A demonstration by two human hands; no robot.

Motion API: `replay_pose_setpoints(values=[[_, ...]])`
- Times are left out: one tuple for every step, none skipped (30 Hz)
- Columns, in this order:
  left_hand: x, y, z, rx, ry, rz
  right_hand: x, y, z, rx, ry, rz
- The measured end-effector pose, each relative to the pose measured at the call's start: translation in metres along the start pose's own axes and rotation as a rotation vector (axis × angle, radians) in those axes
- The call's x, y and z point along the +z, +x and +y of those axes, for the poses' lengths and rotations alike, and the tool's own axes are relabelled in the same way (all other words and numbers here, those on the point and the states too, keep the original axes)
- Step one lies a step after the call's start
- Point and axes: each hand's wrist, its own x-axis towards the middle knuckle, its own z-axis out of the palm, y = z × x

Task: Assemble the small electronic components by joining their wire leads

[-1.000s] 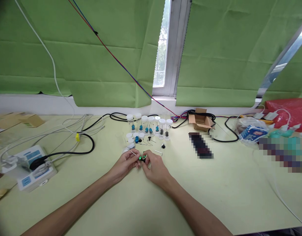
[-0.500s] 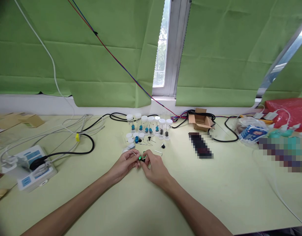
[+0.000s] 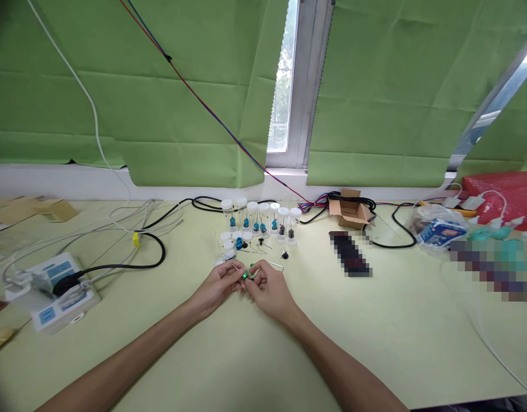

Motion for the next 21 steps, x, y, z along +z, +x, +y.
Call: replay_pose_setpoints(values=[[-0.0001, -0.0001, 0.0, 0.0, 0.0, 0.0, 0.0003, 0.0002, -0.0002, 0.011, 0.019, 0.0], [-0.0002, -0.0001, 0.0, -0.002, 0.0, -0.001, 0.0006, 0.0005, -0.0001, 0.02, 0.032, 0.001], [-0.0004, -0.0002, 0.0001, -0.004, 0.001, -0.002, 0.0008, 0.0008, 0.0002, 0.027, 0.041, 0.001], [-0.0006, -0.0002, 0.0002, -0.003, 0.003, -0.003, 0.0008, 0.0012, 0.0006, 0.033, 0.048, 0.001], [-0.0008, -0.0002, 0.0004, -0.003, 0.005, -0.006, 0.0008, 0.0017, 0.0011, 0.038, 0.054, 0.001], [-0.001, -0.0002, 0.0004, -0.002, 0.009, -0.012, 0.0008, 0.0021, 0.0017, 0.043, 0.06, 0.0], [-0.0013, -0.0001, 0.0004, 0.0, 0.014, -0.02, 0.0007, 0.0025, 0.0023, 0.05, 0.069, 0.0], [-0.0016, -0.0001, 0.0004, 0.001, 0.017, -0.027, 0.0007, 0.0027, 0.0028, 0.057, 0.08, -0.001], [-0.0019, -0.0001, 0.0002, 0.002, 0.021, -0.033, 0.0007, 0.0029, 0.0033, 0.064, 0.093, 0.0], [-0.0021, -0.0001, 0.0, 0.002, 0.025, -0.038, 0.0007, 0.003, 0.0038, 0.071, 0.105, 0.0], [-0.0023, 0.0, -0.0003, 0.002, 0.027, -0.041, 0.0008, 0.003, 0.0044, 0.076, 0.117, 0.0], [-0.0025, 0.0, -0.0006, 0.002, 0.03, -0.043, 0.0008, 0.0031, 0.0049, 0.08, 0.128, -0.003], [-0.0025, 0.0001, -0.0009, 0.001, 0.031, -0.045, 0.0008, 0.0031, 0.0055, 0.083, 0.136, -0.005], [-0.0025, 0.0002, -0.0011, 0.0, 0.032, -0.047, 0.0007, 0.0033, 0.0061, 0.086, 0.144, -0.009], [-0.0025, 0.0003, -0.0013, 0.0, 0.033, -0.048, 0.0006, 0.0035, 0.0066, 0.09, 0.15, -0.011], [-0.0024, 0.0004, -0.0014, 0.0, 0.034, -0.048, 0.0004, 0.0039, 0.0072, 0.094, 0.155, -0.012], [-0.0022, 0.0004, -0.0014, 0.0, 0.036, -0.047, 0.0003, 0.0043, 0.0077, 0.099, 0.158, -0.013], [-0.0021, 0.0004, -0.0013, 0.001, 0.037, -0.046, 0.0001, 0.0047, 0.0081, 0.103, 0.16, -0.015], [-0.0019, 0.0003, -0.0011, 0.0, 0.04, -0.046, -0.0001, 0.0051, 0.0085, 0.108, 0.163, -0.017], [-0.0018, 0.0002, -0.0007, -0.001, 0.042, -0.047, -0.0002, 0.0054, 0.0088, 0.111, 0.167, -0.019], [-0.0016, -0.0001, -0.0004, -0.002, 0.044, -0.05, -0.0003, 0.0057, 0.0089, 0.115, 0.173, -0.02]])
